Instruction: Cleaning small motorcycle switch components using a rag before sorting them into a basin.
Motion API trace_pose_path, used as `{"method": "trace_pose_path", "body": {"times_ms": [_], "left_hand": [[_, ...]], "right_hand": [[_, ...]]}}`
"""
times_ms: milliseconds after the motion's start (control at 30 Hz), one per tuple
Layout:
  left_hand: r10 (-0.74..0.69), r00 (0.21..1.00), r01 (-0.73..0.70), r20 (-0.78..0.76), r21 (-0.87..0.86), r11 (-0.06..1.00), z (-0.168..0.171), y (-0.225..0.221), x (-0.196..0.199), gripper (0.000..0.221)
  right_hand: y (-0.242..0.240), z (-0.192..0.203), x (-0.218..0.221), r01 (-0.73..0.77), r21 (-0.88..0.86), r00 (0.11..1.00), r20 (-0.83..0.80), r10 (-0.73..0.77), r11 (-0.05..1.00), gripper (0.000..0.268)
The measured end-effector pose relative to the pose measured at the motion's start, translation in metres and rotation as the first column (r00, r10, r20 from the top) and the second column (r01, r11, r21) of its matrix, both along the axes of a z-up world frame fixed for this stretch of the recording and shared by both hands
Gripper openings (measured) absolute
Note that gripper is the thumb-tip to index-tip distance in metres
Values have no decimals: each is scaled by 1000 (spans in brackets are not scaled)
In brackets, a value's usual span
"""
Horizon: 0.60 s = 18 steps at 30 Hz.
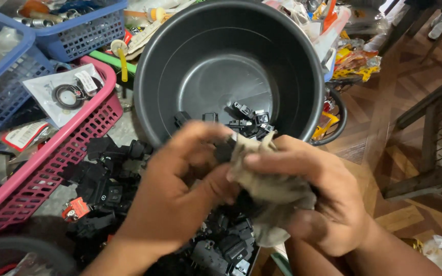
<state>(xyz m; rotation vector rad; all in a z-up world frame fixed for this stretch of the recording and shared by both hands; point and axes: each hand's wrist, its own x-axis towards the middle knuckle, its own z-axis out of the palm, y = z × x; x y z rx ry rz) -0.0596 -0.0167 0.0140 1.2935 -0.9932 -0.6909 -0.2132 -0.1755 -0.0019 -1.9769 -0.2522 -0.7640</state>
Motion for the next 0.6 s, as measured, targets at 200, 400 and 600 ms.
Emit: {"method": "trace_pose_path", "body": {"times_ms": [200, 400, 600], "left_hand": [[-55, 993, 57, -102, 11, 998, 0, 1, 3, 40], [-67, 983, 56, 171, 71, 996, 7, 3, 0, 36], [-61, 971, 41, 229, 94, 995, 11, 1, -3, 27]], "right_hand": [[6, -19, -7, 128, 170, 992, -45, -122, 977, 32], [5, -6, 3, 133, 12, 989, -67, -131, 991, 54], [3, 2, 2, 194, -231, 980, 15, -196, 953, 43]]}}
